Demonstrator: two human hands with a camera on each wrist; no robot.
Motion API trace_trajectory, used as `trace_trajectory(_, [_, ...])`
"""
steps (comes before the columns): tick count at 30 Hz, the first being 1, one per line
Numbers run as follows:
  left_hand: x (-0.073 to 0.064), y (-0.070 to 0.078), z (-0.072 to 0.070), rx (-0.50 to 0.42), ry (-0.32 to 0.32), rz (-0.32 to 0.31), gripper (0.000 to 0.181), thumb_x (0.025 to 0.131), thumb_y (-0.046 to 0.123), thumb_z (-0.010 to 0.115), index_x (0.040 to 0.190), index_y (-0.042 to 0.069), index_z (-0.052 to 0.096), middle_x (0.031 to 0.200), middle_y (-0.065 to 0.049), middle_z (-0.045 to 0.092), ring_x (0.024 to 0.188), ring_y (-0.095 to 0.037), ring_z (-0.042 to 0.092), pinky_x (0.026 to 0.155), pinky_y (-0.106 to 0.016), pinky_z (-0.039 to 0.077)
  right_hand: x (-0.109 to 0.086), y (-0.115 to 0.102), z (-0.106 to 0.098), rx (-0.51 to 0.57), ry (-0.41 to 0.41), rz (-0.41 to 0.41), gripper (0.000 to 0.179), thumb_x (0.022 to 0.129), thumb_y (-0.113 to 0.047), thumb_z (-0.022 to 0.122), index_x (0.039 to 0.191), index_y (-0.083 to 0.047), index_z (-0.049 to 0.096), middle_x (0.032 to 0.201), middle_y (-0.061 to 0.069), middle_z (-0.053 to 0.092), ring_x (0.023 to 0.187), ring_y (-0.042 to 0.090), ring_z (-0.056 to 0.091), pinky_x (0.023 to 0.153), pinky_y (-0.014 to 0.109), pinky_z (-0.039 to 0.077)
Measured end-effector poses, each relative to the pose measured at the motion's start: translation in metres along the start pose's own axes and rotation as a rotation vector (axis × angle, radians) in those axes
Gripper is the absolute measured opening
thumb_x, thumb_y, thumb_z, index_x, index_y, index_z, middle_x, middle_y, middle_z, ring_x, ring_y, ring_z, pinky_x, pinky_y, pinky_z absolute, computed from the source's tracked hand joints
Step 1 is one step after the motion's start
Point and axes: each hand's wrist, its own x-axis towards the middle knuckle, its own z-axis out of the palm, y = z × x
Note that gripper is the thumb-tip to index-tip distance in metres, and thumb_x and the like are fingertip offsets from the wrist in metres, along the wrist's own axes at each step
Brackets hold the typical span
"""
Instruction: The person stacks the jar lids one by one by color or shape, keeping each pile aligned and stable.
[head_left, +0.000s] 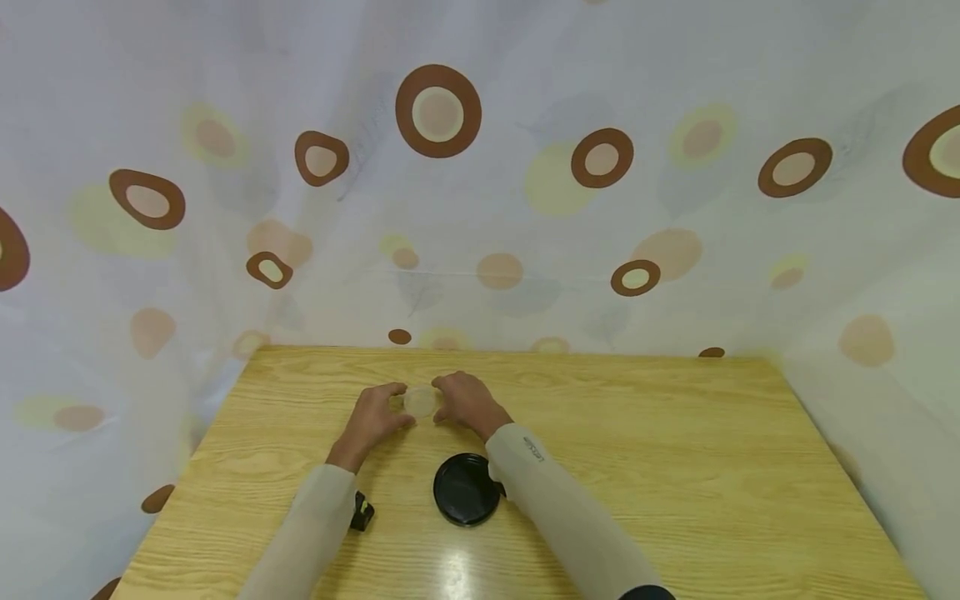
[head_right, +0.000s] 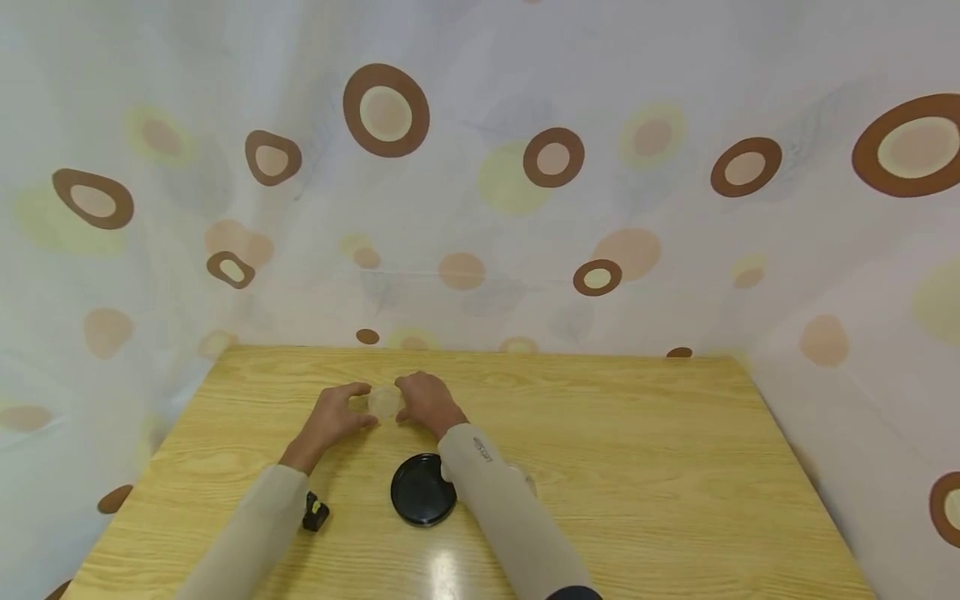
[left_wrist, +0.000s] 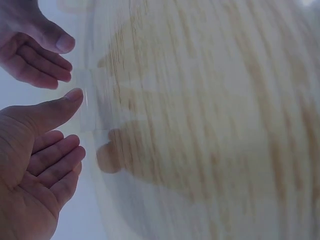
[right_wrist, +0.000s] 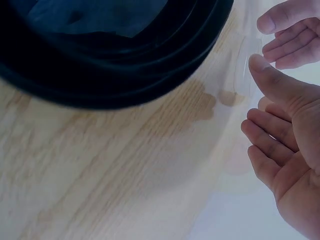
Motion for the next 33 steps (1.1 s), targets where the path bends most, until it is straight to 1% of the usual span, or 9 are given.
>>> trace_trajectory(3, [0.002,0.0,0.002,-0.003,0.004,0.004,0.055,0.076,0.012,0.079,0.125,-0.004,0.059,0.125,-0.021,0.061,0.118,-0.037,0.056,0.097,-0.049,0.048,0.002,0.001,0.002,-0.01,0.015,-0.002,0.052,0.079,-0.028,0.078,0.124,-0.011,0.061,0.118,0.004,0.067,0.106,0.021,0.063,0.091,0.034,0.052])
trace_trajectory(8, [0.005,0.002,0.005,0.005,0.008,0.006,0.053,0.076,0.011,0.079,0.123,-0.004,0.06,0.123,-0.021,0.062,0.117,-0.037,0.057,0.096,-0.048,0.049,0.003,0.002,0.005,-0.025,0.03,0.001,0.042,0.079,-0.025,0.078,0.116,-0.01,0.065,0.107,0.003,0.07,0.095,0.019,0.065,0.083,0.032,0.054])
trace_trajectory(12, [0.007,0.003,0.009,0.012,0.012,0.013,0.052,0.074,0.01,0.08,0.121,-0.004,0.062,0.121,-0.021,0.064,0.116,-0.036,0.058,0.096,-0.048,0.049,0.003,0.001,0.006,-0.018,0.031,0.015,0.038,0.078,-0.023,0.079,0.111,-0.01,0.067,0.105,0.003,0.071,0.092,0.019,0.066,0.081,0.032,0.054])
trace_trajectory(19, [0.007,0.004,0.011,0.059,0.028,0.015,0.05,0.073,0.012,0.081,0.118,-0.004,0.064,0.118,-0.019,0.066,0.111,-0.034,0.061,0.092,-0.045,0.051,0.004,-0.001,0.008,-0.022,0.038,0.002,0.042,0.078,-0.023,0.079,0.116,-0.011,0.066,0.109,0.004,0.07,0.097,0.02,0.066,0.085,0.032,0.054])
trace_trajectory(27, [0.009,0.001,0.014,0.071,0.035,0.018,0.049,0.075,0.015,0.08,0.118,-0.002,0.064,0.118,-0.017,0.066,0.111,-0.033,0.061,0.092,-0.044,0.051,0.006,-0.004,0.01,-0.022,0.051,0.023,0.041,0.08,-0.024,0.077,0.117,-0.012,0.066,0.111,0.003,0.07,0.099,0.021,0.065,0.087,0.033,0.054])
trace_trajectory(33, [0.007,0.002,0.01,0.057,0.03,0.007,0.05,0.076,0.015,0.079,0.12,-0.002,0.063,0.121,-0.018,0.064,0.115,-0.034,0.059,0.095,-0.046,0.05,0.007,-0.006,0.008,-0.024,0.059,0.027,0.041,0.081,-0.026,0.076,0.118,-0.012,0.066,0.113,0.002,0.07,0.1,0.02,0.065,0.086,0.032,0.054])
